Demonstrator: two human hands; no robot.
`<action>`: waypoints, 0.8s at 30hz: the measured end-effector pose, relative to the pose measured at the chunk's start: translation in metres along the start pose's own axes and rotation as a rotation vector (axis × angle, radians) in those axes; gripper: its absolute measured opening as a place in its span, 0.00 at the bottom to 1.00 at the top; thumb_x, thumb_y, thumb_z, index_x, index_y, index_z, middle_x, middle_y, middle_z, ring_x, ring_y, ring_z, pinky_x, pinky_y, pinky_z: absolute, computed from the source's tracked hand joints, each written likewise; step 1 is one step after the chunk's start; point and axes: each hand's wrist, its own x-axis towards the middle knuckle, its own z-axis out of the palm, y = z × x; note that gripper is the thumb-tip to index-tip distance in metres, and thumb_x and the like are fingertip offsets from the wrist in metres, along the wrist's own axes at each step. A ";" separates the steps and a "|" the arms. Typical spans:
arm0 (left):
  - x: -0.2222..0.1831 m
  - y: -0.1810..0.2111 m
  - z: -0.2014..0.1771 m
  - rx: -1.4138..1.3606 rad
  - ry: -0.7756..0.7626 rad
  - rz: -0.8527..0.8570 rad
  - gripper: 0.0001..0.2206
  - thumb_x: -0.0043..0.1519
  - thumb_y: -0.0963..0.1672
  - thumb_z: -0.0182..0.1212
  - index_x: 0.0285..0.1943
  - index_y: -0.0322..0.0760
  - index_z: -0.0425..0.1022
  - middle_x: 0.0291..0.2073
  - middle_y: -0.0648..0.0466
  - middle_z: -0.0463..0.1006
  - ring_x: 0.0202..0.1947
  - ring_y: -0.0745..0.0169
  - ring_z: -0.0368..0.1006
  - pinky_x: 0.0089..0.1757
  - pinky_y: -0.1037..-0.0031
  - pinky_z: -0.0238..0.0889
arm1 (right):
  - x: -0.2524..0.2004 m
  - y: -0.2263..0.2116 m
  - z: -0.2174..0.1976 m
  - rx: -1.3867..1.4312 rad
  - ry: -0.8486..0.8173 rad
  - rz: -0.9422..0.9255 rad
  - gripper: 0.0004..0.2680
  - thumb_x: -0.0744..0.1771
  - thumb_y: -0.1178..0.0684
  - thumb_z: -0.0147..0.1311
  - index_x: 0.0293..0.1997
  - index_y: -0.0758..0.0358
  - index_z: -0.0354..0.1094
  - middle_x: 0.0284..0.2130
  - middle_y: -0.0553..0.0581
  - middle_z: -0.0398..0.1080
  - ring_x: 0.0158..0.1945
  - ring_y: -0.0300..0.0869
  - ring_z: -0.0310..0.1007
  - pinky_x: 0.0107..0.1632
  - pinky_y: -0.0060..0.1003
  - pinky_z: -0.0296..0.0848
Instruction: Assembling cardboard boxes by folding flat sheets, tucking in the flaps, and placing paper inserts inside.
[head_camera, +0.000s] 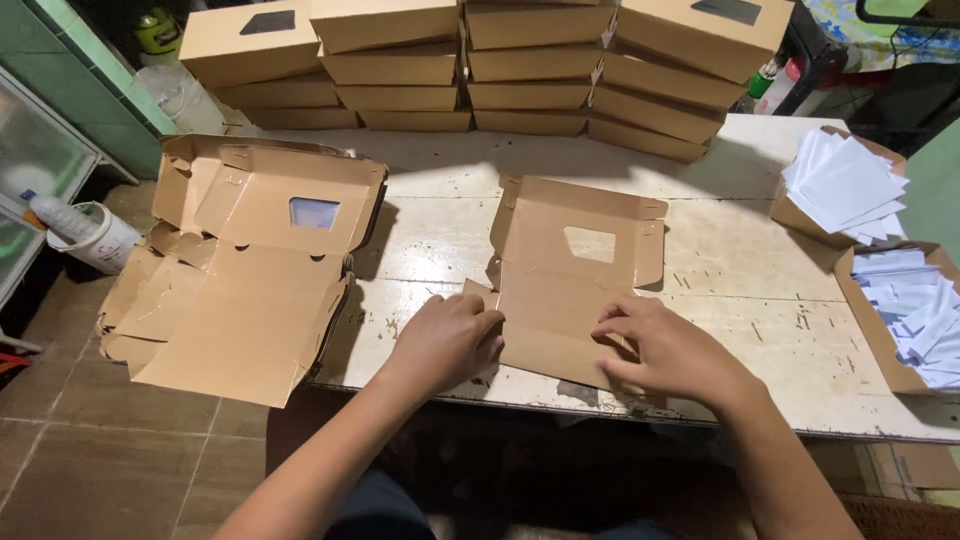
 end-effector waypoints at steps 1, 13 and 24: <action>0.001 0.000 -0.003 -0.001 -0.001 0.002 0.14 0.63 0.49 0.59 0.53 0.44 0.79 0.34 0.50 0.80 0.34 0.51 0.79 0.39 0.62 0.71 | -0.002 0.001 0.005 0.001 0.000 0.003 0.14 0.63 0.42 0.61 0.51 0.51 0.77 0.51 0.51 0.76 0.59 0.50 0.74 0.59 0.43 0.76; 0.028 -0.002 -0.074 -0.021 -0.398 0.213 0.44 0.46 0.64 0.57 0.72 0.47 0.67 0.71 0.50 0.67 0.76 0.45 0.49 0.70 0.45 0.32 | -0.020 -0.003 -0.015 -0.078 -0.031 0.044 0.12 0.61 0.40 0.61 0.44 0.48 0.72 0.44 0.53 0.81 0.54 0.54 0.79 0.59 0.51 0.73; 0.068 -0.037 -0.058 -0.736 -0.104 -0.388 0.56 0.52 0.56 0.72 0.82 0.39 0.35 0.73 0.25 0.51 0.69 0.19 0.55 0.63 0.40 0.56 | 0.064 0.058 -0.056 0.585 0.457 -0.097 0.26 0.57 0.59 0.72 0.61 0.57 0.68 0.51 0.60 0.76 0.52 0.48 0.76 0.50 0.41 0.76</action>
